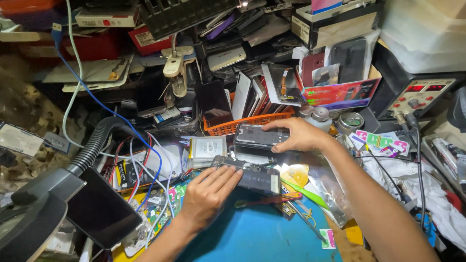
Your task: Preparing a smartphone frame for reassembly by inspecting it and searching for necessary components in a parts bin.
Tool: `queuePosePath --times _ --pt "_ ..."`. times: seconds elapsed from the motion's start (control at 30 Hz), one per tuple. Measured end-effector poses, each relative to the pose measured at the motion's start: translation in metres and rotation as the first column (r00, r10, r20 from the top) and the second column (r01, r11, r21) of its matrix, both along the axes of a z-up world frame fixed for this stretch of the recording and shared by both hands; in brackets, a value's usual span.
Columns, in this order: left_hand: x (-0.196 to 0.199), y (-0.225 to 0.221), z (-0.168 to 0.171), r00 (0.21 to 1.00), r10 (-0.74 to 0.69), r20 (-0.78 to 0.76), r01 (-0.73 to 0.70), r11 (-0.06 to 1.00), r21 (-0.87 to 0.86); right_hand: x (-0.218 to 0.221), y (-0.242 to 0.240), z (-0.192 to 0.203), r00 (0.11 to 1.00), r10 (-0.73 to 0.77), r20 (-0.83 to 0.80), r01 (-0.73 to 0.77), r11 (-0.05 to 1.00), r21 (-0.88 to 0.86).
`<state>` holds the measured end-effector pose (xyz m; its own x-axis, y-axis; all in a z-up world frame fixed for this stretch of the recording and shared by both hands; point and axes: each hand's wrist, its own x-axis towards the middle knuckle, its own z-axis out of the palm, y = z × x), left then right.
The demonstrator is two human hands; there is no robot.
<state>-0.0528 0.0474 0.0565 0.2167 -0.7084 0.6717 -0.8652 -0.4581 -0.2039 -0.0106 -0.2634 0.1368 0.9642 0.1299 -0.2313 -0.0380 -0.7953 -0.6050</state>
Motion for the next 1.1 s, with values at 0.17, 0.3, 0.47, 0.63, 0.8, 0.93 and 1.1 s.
queuePosePath --times 0.17,0.3,0.47,0.63,0.8,0.93,1.1 --pt "-0.055 0.036 0.008 0.998 0.009 -0.061 -0.014 0.996 -0.086 0.021 -0.007 -0.046 0.952 0.248 0.182 -0.214 0.959 -0.187" --pt "-0.093 0.048 -0.013 0.966 0.024 -0.256 -0.056 0.992 -0.117 0.027 0.001 -0.046 0.964 0.231 0.131 -0.198 0.954 -0.227" --pt "-0.093 0.06 -0.061 0.977 0.061 -0.204 -0.074 0.996 -0.054 0.034 -0.001 -0.05 0.952 0.276 0.135 -0.236 0.938 -0.255" --pt "-0.094 0.063 -0.077 0.953 0.04 -0.3 -0.064 0.995 -0.072 0.022 0.001 -0.049 0.96 0.239 0.147 -0.187 0.934 -0.303" --pt "-0.09 0.072 -0.094 0.869 -0.041 -0.493 0.048 0.999 0.002 0.015 -0.003 -0.053 0.957 0.229 0.18 -0.151 0.919 -0.365" --pt "-0.075 0.075 -0.087 0.78 -0.073 -0.621 0.178 0.978 0.109 0.021 0.002 -0.042 0.966 0.224 0.127 -0.15 0.892 -0.427" --pt "-0.066 0.076 -0.077 0.65 0.002 -0.76 0.323 0.904 0.279 0.023 -0.004 -0.043 0.962 0.212 0.172 -0.154 0.942 -0.298"
